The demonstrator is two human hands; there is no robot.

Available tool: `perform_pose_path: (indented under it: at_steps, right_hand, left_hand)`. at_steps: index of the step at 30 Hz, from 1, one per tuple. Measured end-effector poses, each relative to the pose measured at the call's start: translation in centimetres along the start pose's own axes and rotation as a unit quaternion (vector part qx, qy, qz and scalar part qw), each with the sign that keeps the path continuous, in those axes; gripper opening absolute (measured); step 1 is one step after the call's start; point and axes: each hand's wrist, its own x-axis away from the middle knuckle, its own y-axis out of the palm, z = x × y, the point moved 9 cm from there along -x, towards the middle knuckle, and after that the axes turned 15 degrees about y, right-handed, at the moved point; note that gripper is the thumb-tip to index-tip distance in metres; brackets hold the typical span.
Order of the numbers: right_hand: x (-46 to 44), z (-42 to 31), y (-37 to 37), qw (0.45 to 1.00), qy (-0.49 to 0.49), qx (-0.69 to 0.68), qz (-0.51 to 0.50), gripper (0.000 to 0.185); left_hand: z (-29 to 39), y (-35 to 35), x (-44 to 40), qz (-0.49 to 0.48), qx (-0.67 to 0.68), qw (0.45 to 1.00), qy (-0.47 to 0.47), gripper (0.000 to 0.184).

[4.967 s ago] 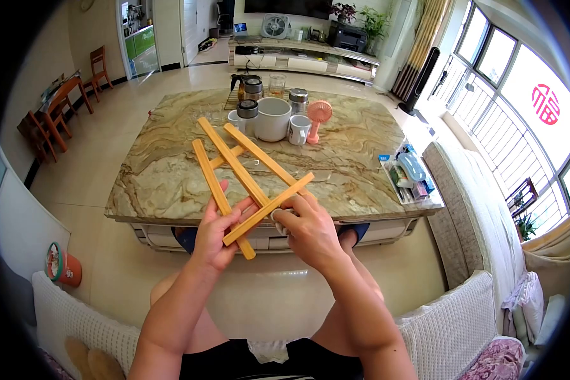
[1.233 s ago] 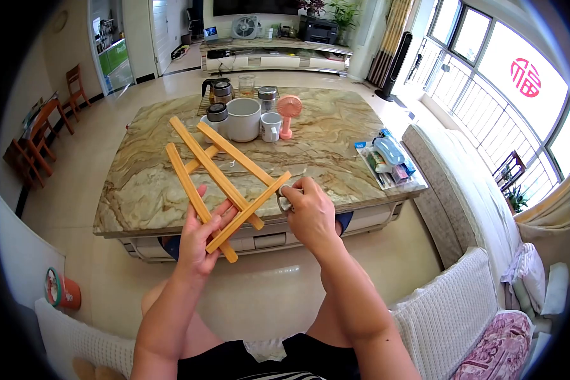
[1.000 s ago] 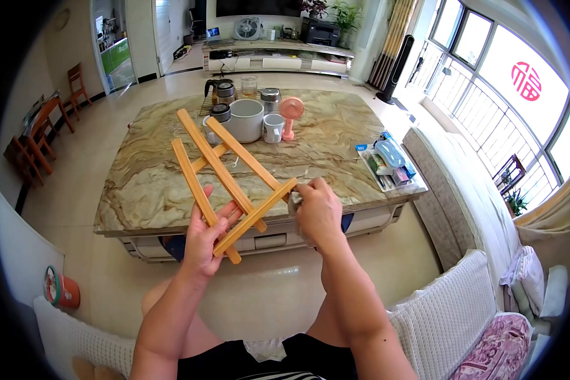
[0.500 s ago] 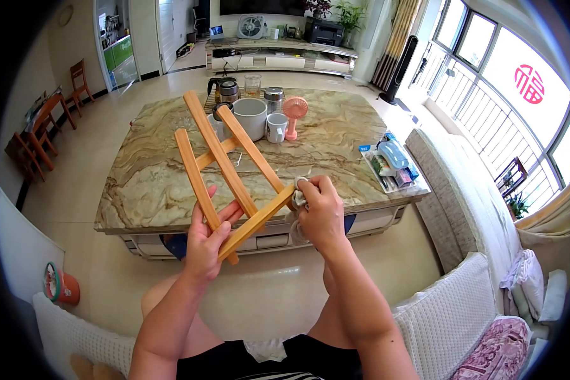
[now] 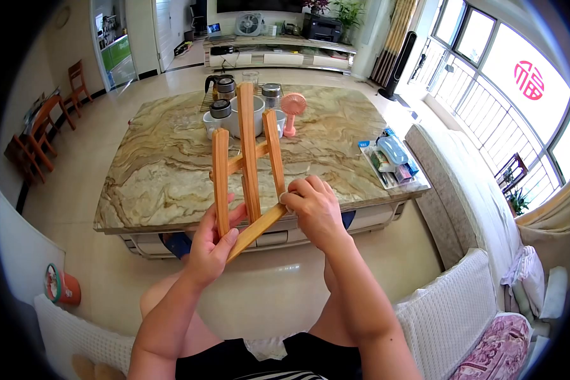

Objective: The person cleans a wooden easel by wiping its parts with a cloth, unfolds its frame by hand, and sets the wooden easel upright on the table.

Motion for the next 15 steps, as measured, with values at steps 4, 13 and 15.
perform_pose_path:
  at_steps: [4, 13, 15]
  right_hand:
    - [0.1, 2.7, 0.3, 0.999, 0.033, 0.027, 0.004, 0.008]
    - [1.1, -0.5, 0.7, 0.992, -0.048, -0.079, -0.080, 0.012]
    - [1.2, -0.6, 1.2, 0.991, -0.053, -0.081, -0.089, 0.012]
  left_hand:
    - [-0.1, -0.5, 0.0, -0.004, -0.011, 1.000, -0.013, 0.063]
    - [-0.3, -1.6, -0.1, 0.004, 0.020, 0.998, -0.053, 0.064]
    - [-0.6, -2.0, 0.3, 0.002, 0.043, 0.994, -0.098, 0.067]
